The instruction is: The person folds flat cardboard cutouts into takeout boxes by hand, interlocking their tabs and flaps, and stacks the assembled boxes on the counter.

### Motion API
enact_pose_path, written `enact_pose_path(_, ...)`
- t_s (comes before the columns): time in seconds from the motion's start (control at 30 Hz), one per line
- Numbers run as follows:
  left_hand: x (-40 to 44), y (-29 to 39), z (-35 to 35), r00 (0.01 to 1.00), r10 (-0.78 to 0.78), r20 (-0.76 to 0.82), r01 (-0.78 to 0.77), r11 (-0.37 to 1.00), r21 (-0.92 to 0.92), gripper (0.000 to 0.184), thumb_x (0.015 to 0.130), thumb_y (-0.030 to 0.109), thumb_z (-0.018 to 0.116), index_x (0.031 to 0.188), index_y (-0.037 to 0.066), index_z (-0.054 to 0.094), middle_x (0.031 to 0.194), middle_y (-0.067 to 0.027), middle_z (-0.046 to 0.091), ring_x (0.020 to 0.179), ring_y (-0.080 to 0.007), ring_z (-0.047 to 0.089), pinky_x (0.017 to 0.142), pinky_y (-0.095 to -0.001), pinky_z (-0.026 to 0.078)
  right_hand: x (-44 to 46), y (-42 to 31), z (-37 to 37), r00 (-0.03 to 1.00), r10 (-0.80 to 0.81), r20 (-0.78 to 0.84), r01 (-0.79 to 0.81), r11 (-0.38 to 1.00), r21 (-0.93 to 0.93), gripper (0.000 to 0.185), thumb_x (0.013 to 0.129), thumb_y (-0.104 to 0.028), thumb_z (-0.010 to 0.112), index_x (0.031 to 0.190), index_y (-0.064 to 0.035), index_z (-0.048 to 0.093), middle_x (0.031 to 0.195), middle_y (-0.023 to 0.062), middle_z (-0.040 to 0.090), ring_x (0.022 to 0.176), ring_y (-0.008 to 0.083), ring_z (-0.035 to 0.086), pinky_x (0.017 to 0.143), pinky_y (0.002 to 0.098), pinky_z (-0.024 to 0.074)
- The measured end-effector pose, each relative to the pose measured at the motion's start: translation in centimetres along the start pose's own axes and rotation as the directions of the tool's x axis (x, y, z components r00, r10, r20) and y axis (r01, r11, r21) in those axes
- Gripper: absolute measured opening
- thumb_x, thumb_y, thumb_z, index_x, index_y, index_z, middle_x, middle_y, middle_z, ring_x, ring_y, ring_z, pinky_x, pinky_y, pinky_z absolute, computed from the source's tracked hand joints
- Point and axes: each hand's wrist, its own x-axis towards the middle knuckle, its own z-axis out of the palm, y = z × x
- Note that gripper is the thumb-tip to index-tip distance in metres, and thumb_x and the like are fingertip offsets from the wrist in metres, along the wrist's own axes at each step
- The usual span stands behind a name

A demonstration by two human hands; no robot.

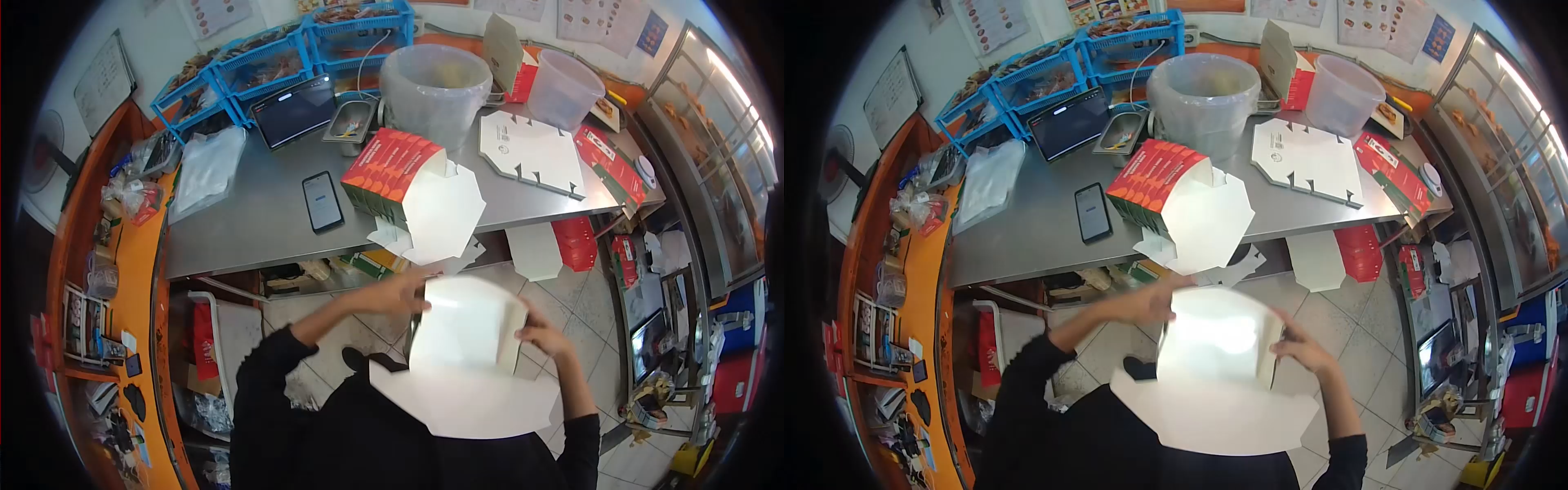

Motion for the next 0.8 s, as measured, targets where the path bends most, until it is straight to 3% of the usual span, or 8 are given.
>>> enact_pose_path(0.1, -0.3, -2.9, 4.2, 0.978, -0.15, 0.142, 0.192, 0.913, -0.36, 0.061, 0.079, 0.028, 0.053, 0.13, 0.007, 0.027, 0.123, -0.0104, 0.041, 0.113, -0.0186, 0.039, 0.095, -0.0334, 0.03, -1.5, 3.1, -0.2, 0.993, 0.114, 0.032, -0.116, 0.987, 0.106, 0.071, 0.064, -0.012, 0.056, 0.129, -0.0086, 0.027, 0.105, 0.0104, 0.047, 0.088, 0.0191, 0.049, 0.069, 0.0272, 0.0443)
enact_pose_path(0.27, -0.6, -5.1, 5.7, 0.998, 0.07, -0.005, -0.07, 0.972, -0.226, 0.048, 0.077, 0.025, 0.056, 0.12, 0.009, 0.045, 0.11, -0.0078, 0.05, 0.101, -0.0191, 0.048, 0.084, -0.0311, 0.039, -0.9, 5.3, -0.9, 0.987, 0.135, 0.087, -0.157, 0.929, 0.334, 0.07, 0.065, -0.009, 0.054, 0.129, -0.0079, 0.028, 0.099, 0.009, 0.051, 0.083, 0.0178, 0.051, 0.073, 0.0275, 0.0424)
enact_pose_path(0.33, 0.0, -1.8, 5.0, 0.995, 0.081, -0.055, -0.083, 0.996, -0.039, 0.049, 0.076, 0.028, 0.058, 0.12, 0.01, 0.045, 0.111, -0.0084, 0.049, 0.101, -0.0203, 0.048, 0.085, -0.0309, 0.039, 1.1, 4.8, -1.5, 1.0, 0.02, 0.019, -0.016, 0.977, -0.214, 0.064, 0.067, -0.007, 0.055, 0.127, -0.0057, 0.031, 0.1, 0.0091, 0.054, 0.079, 0.0168, 0.052, 0.075, 0.0285, 0.0421)
enact_pose_path(0.37, 0.4, 0.7, 4.6, 0.99, 0.106, -0.096, -0.09, 0.984, 0.153, 0.051, 0.075, 0.032, 0.059, 0.12, 0.011, 0.045, 0.112, -0.0091, 0.049, 0.102, -0.0215, 0.049, 0.085, -0.0307, 0.039, 2.3, 3.1, -1.4, 1.0, 0.022, 0.021, -0.017, 0.977, -0.211, 0.064, 0.067, -0.007, 0.055, 0.127, -0.0057, 0.031, 0.1, 0.0091, 0.054, 0.079, 0.0168, 0.052, 0.075, 0.0285, 0.0421)
enact_pose_path(0.43, 1.2, 3.5, 3.3, 0.96, 0.272, -0.062, -0.255, 0.946, 0.202, 0.057, 0.073, 0.035, 0.064, 0.12, 0.01, 0.044, 0.119, -0.0088, 0.044, 0.106, -0.023, 0.045, 0.089, -0.0314, 0.036, 5.4, -1.8, -1.6, 0.959, 0.108, -0.26, -0.261, 0.691, -0.674, 0.053, 0.069, -0.008, 0.059, 0.119, -0.0022, 0.041, 0.092, 0.0113, 0.06, 0.073, 0.0154, 0.056, 0.072, 0.0291, 0.0442)
enact_pose_path(0.5, 2.1, 2.6, 0.1, 0.906, 0.375, -0.195, -0.31, 0.903, 0.296, 0.057, 0.073, 0.034, 0.063, 0.121, 0.011, 0.043, 0.124, -0.0101, 0.038, 0.113, -0.0284, 0.038, 0.094, -0.0399, 0.03, 10.8, 1.7, -6.9, 0.736, -0.603, -0.309, 0.393, 0.751, -0.531, 0.041, 0.068, -0.013, 0.064, 0.104, 0.0007, 0.053, 0.08, 0.0141, 0.063, 0.068, 0.0162, 0.059, 0.065, 0.0281, 0.0464)
enact_pose_path(0.6, 4.4, 0.0, -6.3, 0.717, 0.538, -0.442, 0.108, 0.541, 0.834, 0.057, 0.073, 0.032, 0.061, 0.123, 0.013, 0.042, 0.13, -0.0106, 0.033, 0.12, -0.0334, 0.028, 0.097, -0.0512, 0.019, 15.9, -10.3, -4.9, 0.804, -0.564, -0.189, 0.319, 0.677, -0.663, 0.031, 0.065, -0.017, 0.067, 0.089, 0.0019, 0.06, 0.073, 0.0155, 0.063, 0.068, 0.0192, 0.062, 0.064, 0.0291, 0.0471)
enact_pose_path(0.8, 7.3, -7.0, -10.9, 0.713, 0.518, -0.472, 0.226, 0.467, 0.855, 0.061, 0.069, 0.022, 0.06, 0.126, 0.016, 0.039, 0.133, -0.0093, 0.029, 0.123, -0.0364, 0.022, 0.095, -0.0611, 0.01, 31.7, -9.2, -2.8, 0.779, -0.596, -0.195, 0.237, 0.568, -0.788, 0.015, 0.071, -0.011, 0.057, 0.079, 0.0018, 0.054, 0.076, 0.0167, 0.058, 0.068, 0.0329, 0.056, 0.062, 0.0372, 0.0436)
